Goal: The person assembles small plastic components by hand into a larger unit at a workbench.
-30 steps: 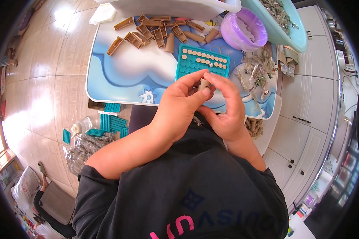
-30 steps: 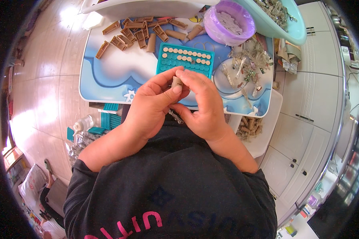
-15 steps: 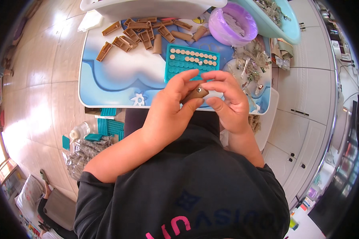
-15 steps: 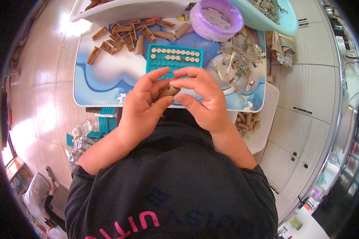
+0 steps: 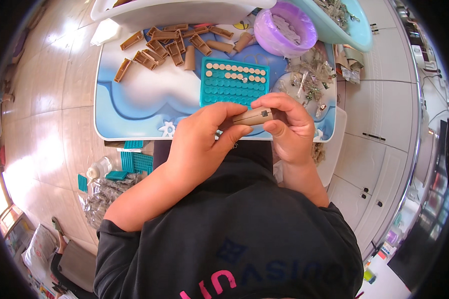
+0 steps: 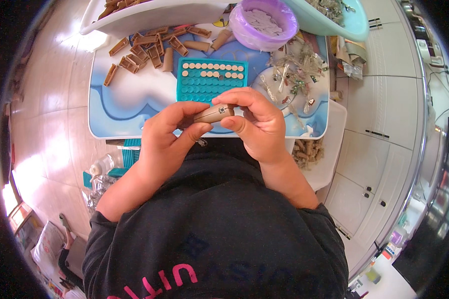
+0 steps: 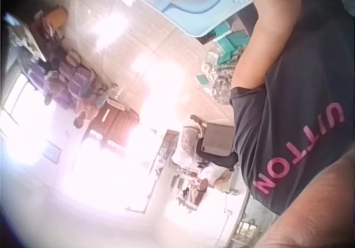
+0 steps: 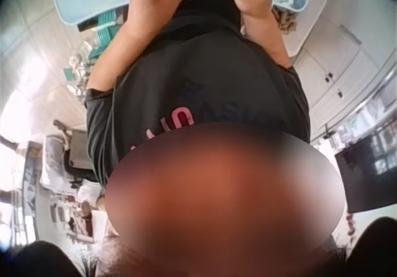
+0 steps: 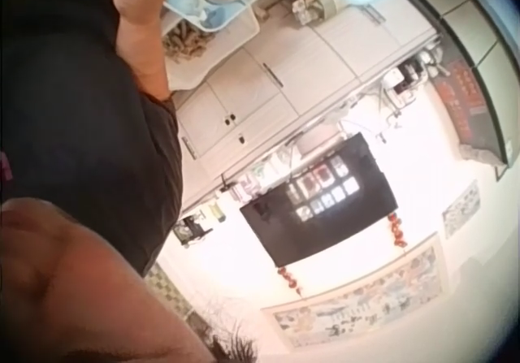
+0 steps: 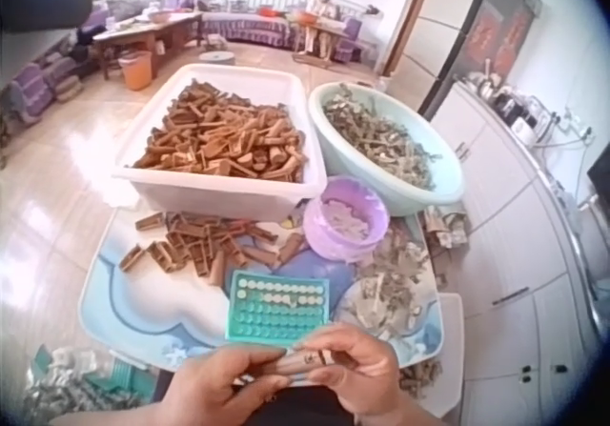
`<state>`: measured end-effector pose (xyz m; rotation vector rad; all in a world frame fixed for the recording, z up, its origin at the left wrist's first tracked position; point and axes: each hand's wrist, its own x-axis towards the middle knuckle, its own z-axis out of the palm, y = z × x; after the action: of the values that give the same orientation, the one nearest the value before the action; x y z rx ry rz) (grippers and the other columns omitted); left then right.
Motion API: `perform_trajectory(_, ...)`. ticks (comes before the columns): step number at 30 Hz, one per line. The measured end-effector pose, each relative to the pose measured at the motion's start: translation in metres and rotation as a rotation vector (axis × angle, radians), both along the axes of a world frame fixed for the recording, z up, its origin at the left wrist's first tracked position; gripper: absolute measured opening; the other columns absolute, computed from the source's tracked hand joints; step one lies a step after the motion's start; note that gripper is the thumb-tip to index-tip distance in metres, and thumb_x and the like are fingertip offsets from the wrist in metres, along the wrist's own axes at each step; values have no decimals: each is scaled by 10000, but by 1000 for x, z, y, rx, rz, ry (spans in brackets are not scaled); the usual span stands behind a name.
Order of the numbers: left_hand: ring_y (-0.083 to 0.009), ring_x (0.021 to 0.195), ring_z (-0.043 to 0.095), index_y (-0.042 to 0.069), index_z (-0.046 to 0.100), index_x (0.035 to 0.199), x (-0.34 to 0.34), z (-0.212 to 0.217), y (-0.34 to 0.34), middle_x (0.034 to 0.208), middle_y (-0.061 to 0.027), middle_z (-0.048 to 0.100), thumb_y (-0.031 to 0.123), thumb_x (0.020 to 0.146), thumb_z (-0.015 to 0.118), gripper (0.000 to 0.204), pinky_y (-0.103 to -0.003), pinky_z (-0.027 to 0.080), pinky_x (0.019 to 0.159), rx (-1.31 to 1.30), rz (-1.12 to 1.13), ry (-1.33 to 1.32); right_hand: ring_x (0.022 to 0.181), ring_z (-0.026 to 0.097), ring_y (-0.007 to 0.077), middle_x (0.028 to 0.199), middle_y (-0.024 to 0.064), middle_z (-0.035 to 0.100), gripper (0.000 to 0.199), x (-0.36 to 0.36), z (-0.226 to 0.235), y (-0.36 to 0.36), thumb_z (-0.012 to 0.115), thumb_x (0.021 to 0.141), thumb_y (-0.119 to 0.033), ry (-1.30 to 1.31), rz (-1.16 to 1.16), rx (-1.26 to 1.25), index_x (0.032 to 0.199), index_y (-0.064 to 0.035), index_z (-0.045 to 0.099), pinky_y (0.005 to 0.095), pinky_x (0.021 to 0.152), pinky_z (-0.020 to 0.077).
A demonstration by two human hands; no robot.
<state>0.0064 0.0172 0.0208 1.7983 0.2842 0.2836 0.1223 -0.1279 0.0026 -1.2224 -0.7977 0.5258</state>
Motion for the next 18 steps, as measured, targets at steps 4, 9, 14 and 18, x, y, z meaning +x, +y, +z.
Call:
perform_trajectory(4,-273,745,632,11,595,963,2,-7,-3,801,-124,624,73,780,693,217,-328,490,618,70,108,-112,941,564,160,1031,120,601,299,-5,2,3,666,837,-125,169,-27,-25,1069,40,577,284,827,440)
perform_trajectory(9,-316,695,596,19,583,952,6,-9,-6,793,-136,616,40,784,667,188,-344,476,594,125,108,-237,885,553,130,981,91,595,258,-6,-1,9,651,851,-124,102,-49,38,1041,36,579,252,805,428)
perform_trajectory(14,-227,701,615,2,558,977,8,-11,-3,812,-114,625,72,846,625,163,-324,489,631,-121,28,-23,823,537,123,918,65,582,243,-5,-3,8,668,833,-131,218,-101,-126,1015,14,599,248,772,421)
perform_trajectory(18,-143,753,616,26,515,1149,12,-13,9,911,-79,624,146,937,530,244,-283,507,708,-873,-93,128,783,562,186,868,81,577,221,15,18,17,711,765,-118,-503,-60,-291,952,-17,650,268,710,444)
